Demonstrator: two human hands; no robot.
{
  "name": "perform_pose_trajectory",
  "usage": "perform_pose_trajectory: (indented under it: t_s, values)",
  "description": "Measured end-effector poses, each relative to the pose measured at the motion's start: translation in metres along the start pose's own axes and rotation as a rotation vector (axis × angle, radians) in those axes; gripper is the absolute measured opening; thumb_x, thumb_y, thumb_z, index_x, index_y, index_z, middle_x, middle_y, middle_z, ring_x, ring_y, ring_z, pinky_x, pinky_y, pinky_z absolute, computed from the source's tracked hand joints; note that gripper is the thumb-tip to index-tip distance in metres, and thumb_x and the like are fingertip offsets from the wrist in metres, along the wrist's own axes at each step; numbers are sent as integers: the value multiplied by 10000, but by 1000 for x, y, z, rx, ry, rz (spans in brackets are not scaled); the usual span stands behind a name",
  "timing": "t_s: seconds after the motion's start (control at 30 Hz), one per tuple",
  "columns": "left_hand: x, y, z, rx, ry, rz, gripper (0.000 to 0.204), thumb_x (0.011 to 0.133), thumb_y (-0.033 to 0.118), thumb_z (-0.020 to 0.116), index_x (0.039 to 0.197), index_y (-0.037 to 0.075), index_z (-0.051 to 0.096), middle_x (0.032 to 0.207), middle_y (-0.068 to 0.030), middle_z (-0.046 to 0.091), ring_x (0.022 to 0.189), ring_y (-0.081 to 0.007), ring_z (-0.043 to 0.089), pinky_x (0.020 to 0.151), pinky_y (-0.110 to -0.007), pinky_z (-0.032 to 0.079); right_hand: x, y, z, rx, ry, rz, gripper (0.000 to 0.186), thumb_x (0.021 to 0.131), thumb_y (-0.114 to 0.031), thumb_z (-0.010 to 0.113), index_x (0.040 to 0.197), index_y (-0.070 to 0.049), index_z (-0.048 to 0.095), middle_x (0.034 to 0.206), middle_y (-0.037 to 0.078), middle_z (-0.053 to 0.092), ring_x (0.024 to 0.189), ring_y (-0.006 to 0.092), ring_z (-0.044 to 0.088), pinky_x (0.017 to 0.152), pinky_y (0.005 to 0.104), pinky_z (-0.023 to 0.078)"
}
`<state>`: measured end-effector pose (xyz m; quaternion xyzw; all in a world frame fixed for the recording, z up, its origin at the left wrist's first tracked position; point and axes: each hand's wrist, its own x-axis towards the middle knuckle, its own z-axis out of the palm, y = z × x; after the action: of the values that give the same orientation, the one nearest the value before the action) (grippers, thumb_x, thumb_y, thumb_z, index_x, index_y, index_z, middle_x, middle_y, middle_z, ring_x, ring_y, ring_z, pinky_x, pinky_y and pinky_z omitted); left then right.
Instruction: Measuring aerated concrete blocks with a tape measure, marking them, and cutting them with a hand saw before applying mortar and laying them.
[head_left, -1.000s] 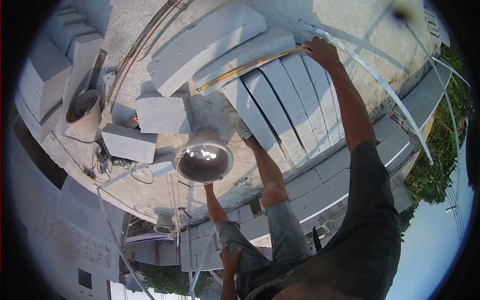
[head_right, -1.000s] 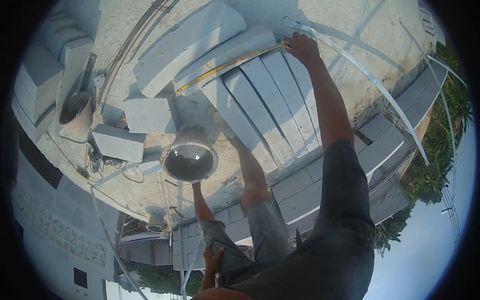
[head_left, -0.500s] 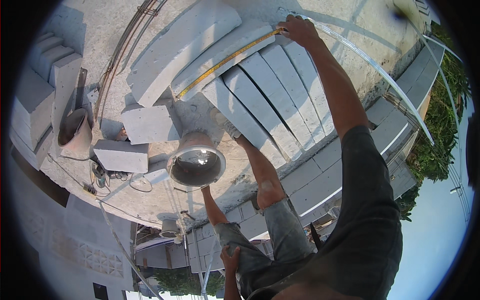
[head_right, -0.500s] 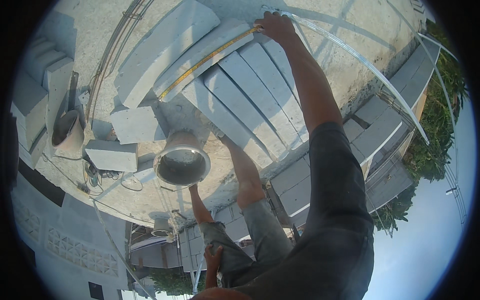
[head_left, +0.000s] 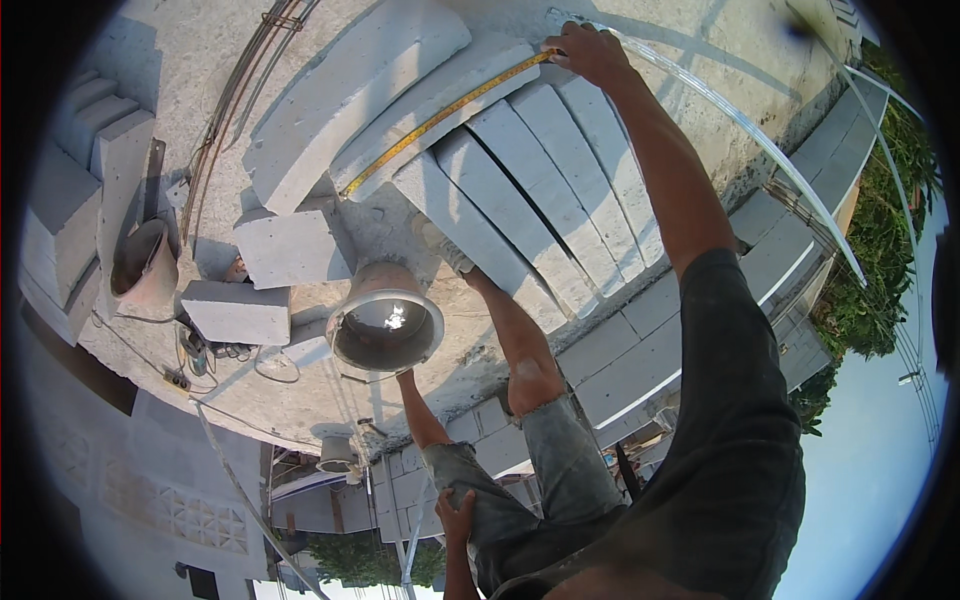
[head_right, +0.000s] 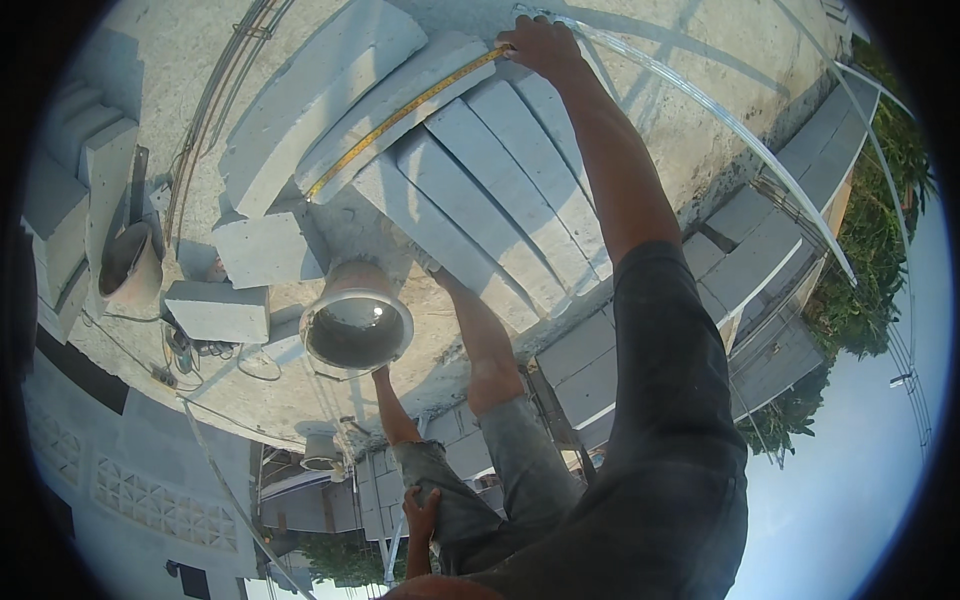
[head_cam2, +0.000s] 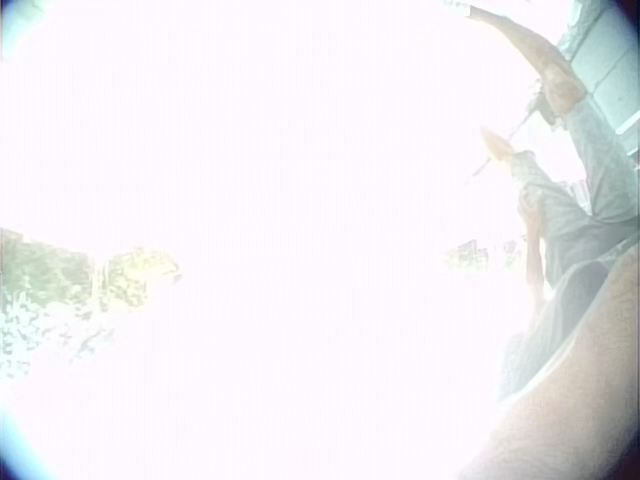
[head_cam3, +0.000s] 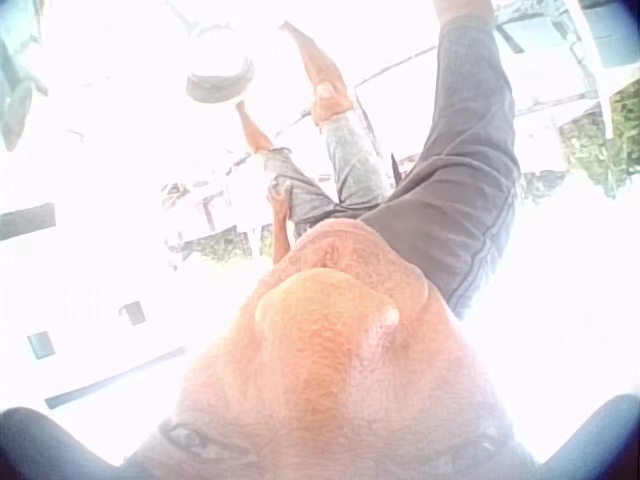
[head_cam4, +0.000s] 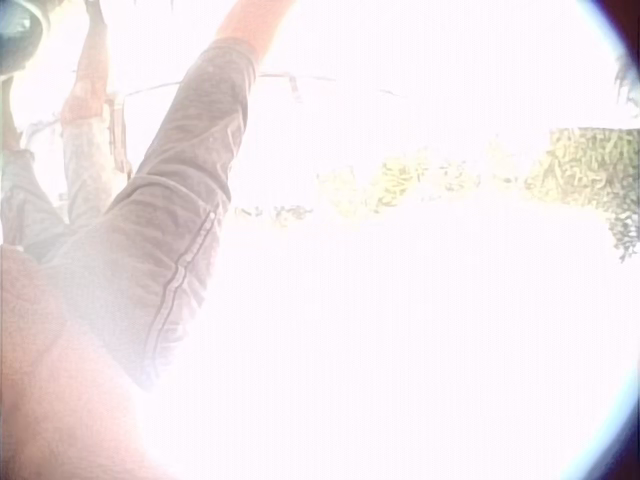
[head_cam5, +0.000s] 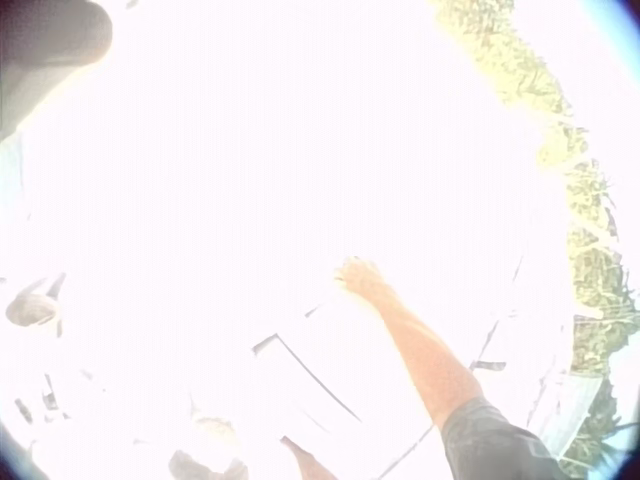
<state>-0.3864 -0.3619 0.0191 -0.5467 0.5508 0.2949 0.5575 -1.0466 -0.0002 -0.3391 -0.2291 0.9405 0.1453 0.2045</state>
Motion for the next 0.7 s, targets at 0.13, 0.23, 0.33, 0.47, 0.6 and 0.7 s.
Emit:
perform_pose_trajectory:
  t_s: [0.13, 0.23, 0.33, 0.47, 0.6, 0.7]
  values:
    - [0, -2, 1, 53, 6, 11, 709, 790, 440, 761, 1306, 59, 460, 1332, -280, 405, 1221, -416, 437, 1013, -503, 392, -1, 2, -1, 7, 4, -8, 232, 908, -409, 617, 1122, -357, 692, 1046, 36, 626, 1053, 230, 632, 869, 435, 526]
    - [-1, 3, 0, 54, 0, -1, 711, 787, 437, 765, 1305, 55, 463, 1335, -282, 402, 1214, -416, 446, 1016, -497, 393, -4, 1, -7, 5, -19, 4, 246, 904, -388, 635, 1138, -338, 690, 1072, 33, 633, 1066, 223, 631, 887, 428, 531]
    - [-4, 4, 1, 71, 4, -3, 714, 785, 433, 766, 1308, 54, 463, 1330, -276, 412, 1209, -415, 453, 1018, -492, 392, -5, -1, -8, 5, -32, 15, 260, 898, -370, 654, 1150, -316, 689, 1087, 35, 637, 1073, 218, 632, 902, 422, 537]
    - [-3, -2, 6, 37, 16, -5, 695, 794, 430, 757, 1303, 50, 474, 1315, -267, 435, 1211, -413, 455, 1020, -491, 390, -2, 0, -4, -8, 38, -56, 235, 902, -389, 628, 1124, -346, 692, 1051, 49, 621, 1035, 232, 634, 864, 426, 530]
    - [-1, 29, 3, 12, 43, -7, 676, 784, 447, 755, 1279, 52, 518, 1282, -264, 467, 1214, -424, 453, 1039, -474, 380, -44, -9, -30, 233, 12, -146, 275, 892, -351, 644, 1146, -256, 689, 995, 68, 605, 969, 241, 632, 852, 405, 534]
    - [8, 44, -6, -31, 132, 29, 670, 811, 448, 727, 1321, 65, 523, 1342, -255, 458, 1241, -414, 454, 1052, -463, 375, -115, -83, -82, 585, -421, -188, 282, 906, -332, 626, 1153, -207, 679, 938, 70, 579, 906, 219, 611, 823, 367, 510]
